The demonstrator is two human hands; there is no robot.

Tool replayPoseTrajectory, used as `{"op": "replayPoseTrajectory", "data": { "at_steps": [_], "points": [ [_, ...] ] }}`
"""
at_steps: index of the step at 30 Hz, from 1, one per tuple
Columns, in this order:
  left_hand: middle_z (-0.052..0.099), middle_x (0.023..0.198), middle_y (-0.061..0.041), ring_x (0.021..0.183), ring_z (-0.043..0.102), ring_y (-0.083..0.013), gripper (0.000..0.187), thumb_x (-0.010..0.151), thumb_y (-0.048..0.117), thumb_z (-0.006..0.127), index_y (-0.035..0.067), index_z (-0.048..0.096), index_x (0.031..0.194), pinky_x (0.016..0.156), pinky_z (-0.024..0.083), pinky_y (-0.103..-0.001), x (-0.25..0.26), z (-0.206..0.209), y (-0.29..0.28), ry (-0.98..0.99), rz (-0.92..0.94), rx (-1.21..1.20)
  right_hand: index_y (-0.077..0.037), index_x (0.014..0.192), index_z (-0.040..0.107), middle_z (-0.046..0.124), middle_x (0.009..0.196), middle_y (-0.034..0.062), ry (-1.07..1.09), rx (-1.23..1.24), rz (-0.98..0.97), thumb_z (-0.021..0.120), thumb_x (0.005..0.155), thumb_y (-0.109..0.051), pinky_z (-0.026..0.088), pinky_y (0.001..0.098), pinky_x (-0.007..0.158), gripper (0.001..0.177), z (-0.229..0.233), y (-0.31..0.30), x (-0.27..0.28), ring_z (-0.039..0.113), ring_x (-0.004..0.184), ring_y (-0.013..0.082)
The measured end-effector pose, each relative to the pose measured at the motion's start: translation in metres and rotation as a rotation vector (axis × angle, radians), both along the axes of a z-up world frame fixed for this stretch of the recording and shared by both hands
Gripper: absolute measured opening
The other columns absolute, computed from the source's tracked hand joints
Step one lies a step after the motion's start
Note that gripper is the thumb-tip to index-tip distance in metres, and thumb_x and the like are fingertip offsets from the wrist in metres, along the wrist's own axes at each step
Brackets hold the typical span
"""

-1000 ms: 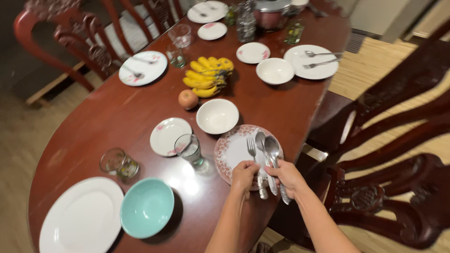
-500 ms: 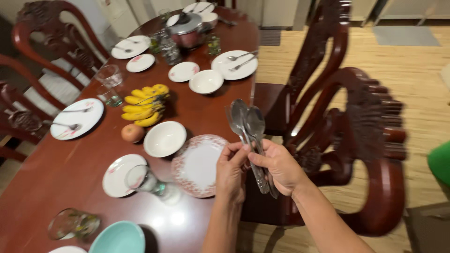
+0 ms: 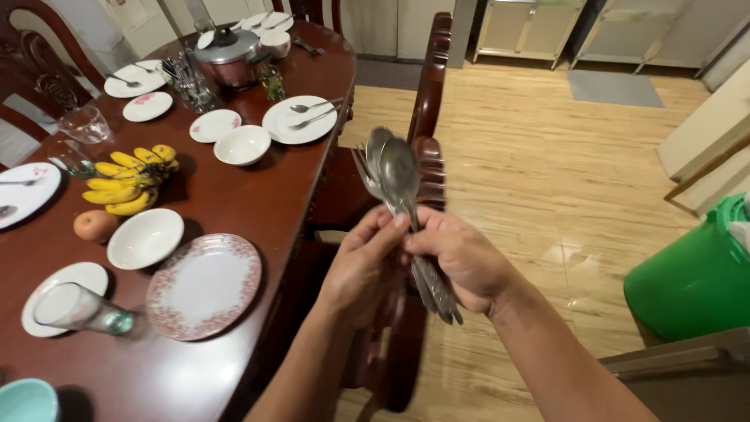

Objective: The person clears a dining table by gathering cutlery, plates, and bowls. They pick up forks, spoons, and knives, then stack plates and bowls together, moving them around the table to consolidate the items.

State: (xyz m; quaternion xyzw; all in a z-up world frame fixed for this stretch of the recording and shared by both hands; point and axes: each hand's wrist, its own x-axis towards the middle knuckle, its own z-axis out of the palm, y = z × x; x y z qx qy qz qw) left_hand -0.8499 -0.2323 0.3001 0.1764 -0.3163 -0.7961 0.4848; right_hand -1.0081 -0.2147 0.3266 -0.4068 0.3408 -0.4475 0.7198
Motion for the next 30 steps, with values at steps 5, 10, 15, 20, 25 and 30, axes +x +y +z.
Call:
{"op": "replayPoseTrajectory", "data": {
  "at_steps": [5, 10, 15, 20, 25, 30],
  "points": [
    [0.057, 0.070, 0.000, 0.055, 0.055, -0.0094, 0.013, 0.097, 0.021, 0.065, 0.010, 0.059, 0.096, 0.047, 0.048, -0.027, -0.053, 0.023, -0.033, -0.270, 0.049, 0.019, 0.000, 0.115, 0.062, 0.065, 0.094, 0.0064, -0.026, 0.023, 0.015, 0.047, 0.090, 0.001, 0.055, 0.0289, 0.071, 0.029, 0.015, -0.039, -0.055, 0.062, 0.080, 0.0125],
    [0.054, 0.070, 0.001, 0.048, 0.046, -0.0056, 0.015, 0.101, 0.022, 0.067, 0.010, 0.059, 0.103, 0.038, 0.037, -0.024, -0.101, 0.031, -0.086, -0.270, 0.161, -0.020, -0.002, 0.113, 0.060, 0.067, 0.089, 0.0120, -0.021, 0.055, 0.126, 0.046, 0.091, -0.001, 0.058, 0.0351, 0.061, 0.026, 0.022, -0.100, -0.094, 0.067, 0.069, 0.0201],
    [0.053, 0.067, 0.001, 0.043, 0.047, -0.0074, 0.018, 0.098, 0.023, 0.064, 0.010, 0.057, 0.109, 0.034, 0.041, -0.026, -0.139, 0.045, -0.164, -0.304, 0.259, 0.007, -0.003, 0.113, 0.059, 0.066, 0.088, 0.0101, -0.020, 0.003, 0.217, 0.051, 0.098, -0.004, 0.055, 0.0332, 0.058, 0.016, 0.026, -0.194, -0.129, 0.064, 0.067, 0.0185],
    [0.057, 0.070, -0.004, 0.043, 0.057, -0.0138, 0.021, 0.096, 0.024, 0.063, 0.009, 0.056, 0.109, 0.036, 0.050, -0.030, -0.173, 0.060, -0.256, -0.384, 0.313, -0.011, -0.004, 0.109, 0.059, 0.063, 0.081, 0.0093, 0.022, -0.006, 0.265, 0.053, 0.097, -0.003, 0.049, 0.0295, 0.052, 0.013, 0.032, -0.298, -0.165, 0.057, 0.059, 0.0162],
    [0.058, 0.080, -0.003, 0.056, 0.059, -0.0114, 0.023, 0.098, 0.023, 0.066, 0.006, 0.057, 0.111, 0.046, 0.052, -0.027, -0.205, 0.053, -0.335, -0.368, 0.453, -0.029, -0.004, 0.104, 0.059, 0.060, 0.073, 0.0077, 0.115, 0.017, 0.246, 0.047, 0.093, -0.003, 0.046, 0.0305, 0.045, 0.017, 0.032, -0.388, -0.189, 0.055, 0.053, 0.0168],
    [0.063, 0.088, -0.004, 0.072, 0.061, -0.0092, 0.024, 0.100, 0.025, 0.065, 0.006, 0.057, 0.112, 0.059, 0.054, -0.026, -0.236, 0.050, -0.420, -0.410, 0.548, -0.064, 0.000, 0.101, 0.061, 0.059, 0.073, 0.0072, 0.182, -0.061, 0.300, 0.045, 0.095, -0.005, 0.045, 0.0300, 0.045, 0.018, 0.033, -0.483, -0.213, 0.054, 0.054, 0.0153]
  ]
}}
